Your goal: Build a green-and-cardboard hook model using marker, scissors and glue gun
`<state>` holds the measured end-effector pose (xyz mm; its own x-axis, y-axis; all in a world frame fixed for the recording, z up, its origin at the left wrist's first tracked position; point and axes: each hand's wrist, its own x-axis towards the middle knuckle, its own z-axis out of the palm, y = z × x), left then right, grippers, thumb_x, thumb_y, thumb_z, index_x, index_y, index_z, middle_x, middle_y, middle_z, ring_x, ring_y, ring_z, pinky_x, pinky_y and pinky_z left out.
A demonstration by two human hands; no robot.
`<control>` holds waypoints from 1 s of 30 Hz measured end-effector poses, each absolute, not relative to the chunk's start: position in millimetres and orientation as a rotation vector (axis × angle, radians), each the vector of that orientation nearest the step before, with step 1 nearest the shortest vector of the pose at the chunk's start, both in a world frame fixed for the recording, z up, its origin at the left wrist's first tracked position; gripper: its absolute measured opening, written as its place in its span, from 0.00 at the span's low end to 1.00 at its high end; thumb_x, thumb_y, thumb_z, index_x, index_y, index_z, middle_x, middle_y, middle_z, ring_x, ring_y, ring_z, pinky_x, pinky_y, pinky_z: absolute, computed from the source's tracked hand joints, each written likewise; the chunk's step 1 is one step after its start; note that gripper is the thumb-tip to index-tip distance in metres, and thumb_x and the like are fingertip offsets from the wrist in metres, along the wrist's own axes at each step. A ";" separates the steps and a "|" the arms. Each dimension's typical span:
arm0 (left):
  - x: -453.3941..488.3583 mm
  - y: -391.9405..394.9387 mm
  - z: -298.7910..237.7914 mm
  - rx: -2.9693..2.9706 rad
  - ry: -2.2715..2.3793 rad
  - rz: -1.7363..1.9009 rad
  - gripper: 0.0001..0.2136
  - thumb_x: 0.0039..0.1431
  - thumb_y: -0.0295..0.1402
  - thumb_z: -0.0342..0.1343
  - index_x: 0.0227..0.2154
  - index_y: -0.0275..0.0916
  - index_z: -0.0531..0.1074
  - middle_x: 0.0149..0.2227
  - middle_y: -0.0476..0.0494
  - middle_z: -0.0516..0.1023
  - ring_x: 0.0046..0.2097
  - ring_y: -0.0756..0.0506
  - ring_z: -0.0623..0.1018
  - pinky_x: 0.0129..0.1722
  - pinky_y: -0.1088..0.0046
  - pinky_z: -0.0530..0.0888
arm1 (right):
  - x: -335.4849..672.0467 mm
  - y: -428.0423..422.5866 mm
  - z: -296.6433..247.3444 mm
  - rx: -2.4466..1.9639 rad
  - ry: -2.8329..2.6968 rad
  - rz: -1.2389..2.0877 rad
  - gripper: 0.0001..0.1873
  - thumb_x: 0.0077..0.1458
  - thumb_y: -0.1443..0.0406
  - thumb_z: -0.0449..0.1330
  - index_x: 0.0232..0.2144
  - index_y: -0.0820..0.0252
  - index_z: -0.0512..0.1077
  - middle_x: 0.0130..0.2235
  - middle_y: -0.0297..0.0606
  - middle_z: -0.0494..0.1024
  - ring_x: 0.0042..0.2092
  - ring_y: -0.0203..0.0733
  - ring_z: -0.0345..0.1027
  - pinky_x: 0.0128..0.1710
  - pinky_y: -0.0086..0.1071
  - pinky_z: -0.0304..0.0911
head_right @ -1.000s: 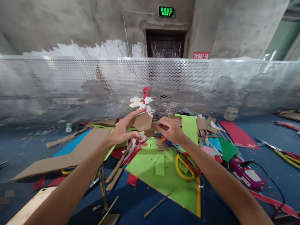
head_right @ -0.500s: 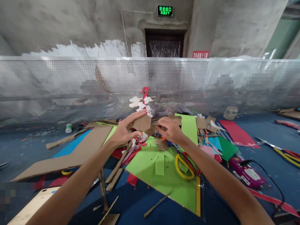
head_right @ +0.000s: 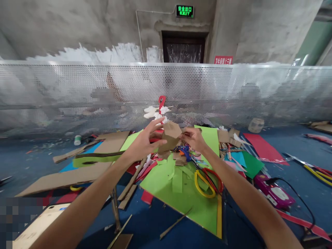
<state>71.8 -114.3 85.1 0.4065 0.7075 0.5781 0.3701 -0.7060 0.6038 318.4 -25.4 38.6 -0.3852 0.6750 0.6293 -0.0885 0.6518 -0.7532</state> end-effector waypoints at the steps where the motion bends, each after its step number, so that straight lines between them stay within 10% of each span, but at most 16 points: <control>1: 75.7 -118.0 86.7 2.317 1.005 1.215 0.35 0.65 0.37 0.59 0.72 0.50 0.52 0.67 0.33 0.69 0.52 0.38 0.83 0.49 0.56 0.82 | 319.0 -21.6 35.0 -0.472 -1.767 0.909 0.19 0.50 0.49 0.73 0.33 0.57 0.80 0.32 0.37 0.81 0.33 0.43 0.74 0.35 0.36 0.72; 11: 92.3 -129.5 86.7 2.805 1.879 0.822 0.14 0.72 0.39 0.50 0.41 0.38 0.79 0.30 0.39 0.84 0.30 0.43 0.81 0.28 0.69 0.65 | 315.4 -12.5 18.8 -0.459 -1.830 0.905 0.26 0.51 0.53 0.74 0.50 0.54 0.79 0.43 0.41 0.84 0.42 0.47 0.79 0.43 0.40 0.76; 19: 93.9 -137.6 78.9 3.012 1.961 0.546 0.12 0.64 0.20 0.49 0.41 0.37 0.77 0.31 0.39 0.82 0.30 0.43 0.79 0.27 0.69 0.60 | 331.5 -42.7 59.0 -0.372 -2.152 0.595 0.38 0.60 0.55 0.68 0.69 0.44 0.62 0.69 0.43 0.64 0.68 0.53 0.61 0.64 0.49 0.66; 30: 100.0 -149.2 87.0 3.006 2.025 0.338 0.13 0.61 0.19 0.50 0.39 0.38 0.78 0.31 0.41 0.81 0.28 0.44 0.76 0.26 0.69 0.59 | 321.7 -51.1 62.8 -0.407 -2.380 0.170 0.40 0.58 0.54 0.70 0.69 0.44 0.63 0.67 0.42 0.70 0.67 0.56 0.64 0.67 0.55 0.61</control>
<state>100.0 -149.2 87.0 0.4024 0.8185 0.4100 0.9073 -0.2968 -0.2979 321.7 -51.1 62.8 -0.7019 0.3359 0.6281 0.2430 0.9418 -0.2321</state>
